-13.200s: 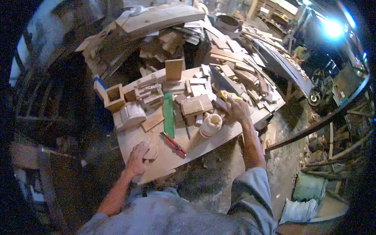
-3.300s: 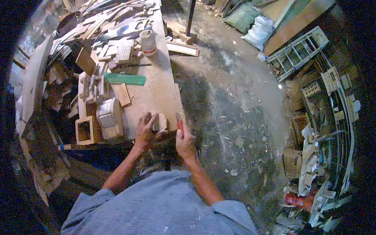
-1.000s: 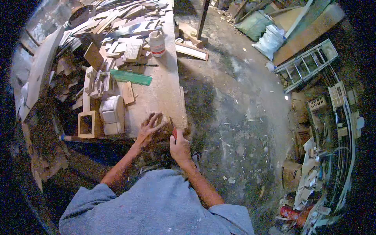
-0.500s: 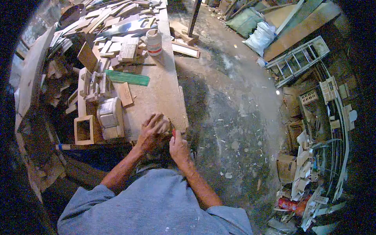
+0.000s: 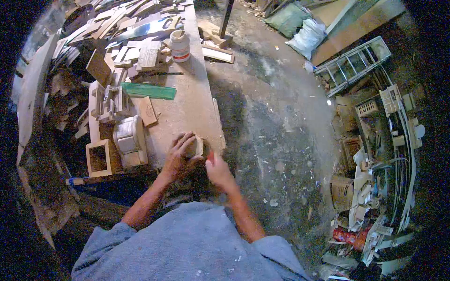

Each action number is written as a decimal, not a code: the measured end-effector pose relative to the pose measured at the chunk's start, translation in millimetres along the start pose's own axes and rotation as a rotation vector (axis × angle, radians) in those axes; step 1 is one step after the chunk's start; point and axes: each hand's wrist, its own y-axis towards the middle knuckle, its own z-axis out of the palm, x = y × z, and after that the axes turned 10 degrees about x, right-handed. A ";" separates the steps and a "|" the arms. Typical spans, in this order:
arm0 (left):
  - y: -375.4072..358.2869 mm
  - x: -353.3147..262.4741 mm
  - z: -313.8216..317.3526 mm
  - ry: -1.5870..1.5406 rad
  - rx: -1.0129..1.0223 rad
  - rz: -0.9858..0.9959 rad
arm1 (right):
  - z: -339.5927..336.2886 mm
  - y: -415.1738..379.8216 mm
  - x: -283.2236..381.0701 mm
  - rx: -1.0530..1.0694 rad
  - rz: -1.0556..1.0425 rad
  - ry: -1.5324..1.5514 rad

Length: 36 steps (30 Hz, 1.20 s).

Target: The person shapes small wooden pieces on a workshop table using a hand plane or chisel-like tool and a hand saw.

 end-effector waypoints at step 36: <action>-1.6 -7.0 2.1 0.056 -0.123 0.055 | 26.0 -44.2 41.8 -0.117 0.000 -0.471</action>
